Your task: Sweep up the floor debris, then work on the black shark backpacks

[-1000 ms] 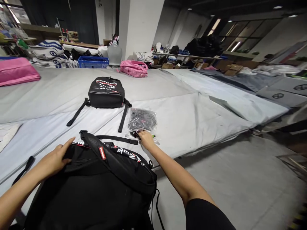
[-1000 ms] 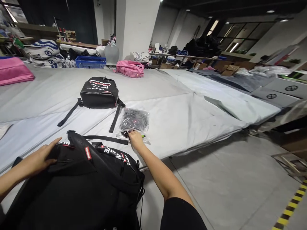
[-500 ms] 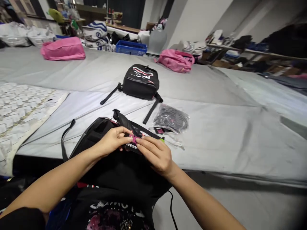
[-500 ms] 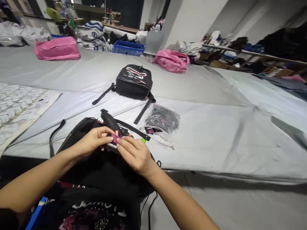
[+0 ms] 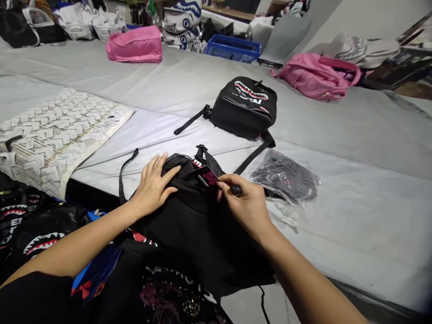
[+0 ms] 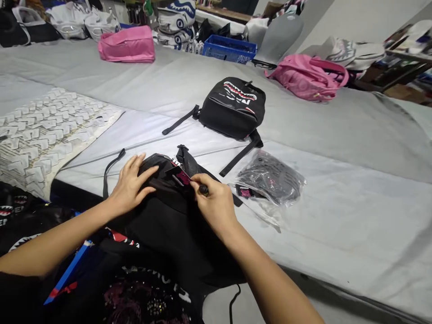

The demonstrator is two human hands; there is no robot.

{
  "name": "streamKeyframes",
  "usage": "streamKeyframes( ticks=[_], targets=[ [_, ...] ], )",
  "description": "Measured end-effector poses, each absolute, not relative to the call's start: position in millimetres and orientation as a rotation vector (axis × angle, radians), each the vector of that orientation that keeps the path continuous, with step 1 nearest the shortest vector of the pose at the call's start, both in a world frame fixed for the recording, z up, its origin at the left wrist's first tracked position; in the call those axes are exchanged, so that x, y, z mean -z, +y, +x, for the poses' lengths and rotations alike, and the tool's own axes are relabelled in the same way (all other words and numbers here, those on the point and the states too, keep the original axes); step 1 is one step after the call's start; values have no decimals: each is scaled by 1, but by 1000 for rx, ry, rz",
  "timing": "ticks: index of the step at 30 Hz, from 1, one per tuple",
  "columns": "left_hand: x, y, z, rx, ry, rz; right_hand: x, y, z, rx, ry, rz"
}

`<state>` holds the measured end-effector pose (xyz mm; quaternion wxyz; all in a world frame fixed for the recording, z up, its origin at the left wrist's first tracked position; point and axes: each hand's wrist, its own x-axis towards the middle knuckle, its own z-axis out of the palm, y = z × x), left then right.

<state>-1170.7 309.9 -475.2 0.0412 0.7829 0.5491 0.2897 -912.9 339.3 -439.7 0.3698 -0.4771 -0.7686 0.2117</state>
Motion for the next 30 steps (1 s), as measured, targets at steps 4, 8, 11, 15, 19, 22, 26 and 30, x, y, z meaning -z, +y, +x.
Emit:
streamKeyframes(
  ticks=[4, 8, 11, 15, 19, 22, 26, 30],
  targets=[
    [490, 312, -1191, -867, 1595, 2454, 437, 354, -939, -429, -2237, -1366],
    [498, 306, -1193, -1077, 1490, 2540, 418, 358, -957, -246, -2459, -1433],
    [501, 303, -1194, -1113, 1471, 2539, 413, 358, -968, -210, -2611, -1494],
    [502, 304, -1198, -1140, 1404, 2478, 427, 360, -983, -285, -2890, -1542],
    [501, 305, -1200, -1097, 1653, 2113, 441, 367, -992, -304, -2907, -1552],
    [502, 308, -1202, -906, 1829, 1904, 445, 373, -995, -293, -2928, -1496],
    [505, 310, -1202, -886, 1790, 1790, 440, 377, -1000, -350, -3016, -1474],
    [507, 310, -1200, -961, 1706, 1731, 435, 382, -1007, -258, -3061, -1462]
  ],
)
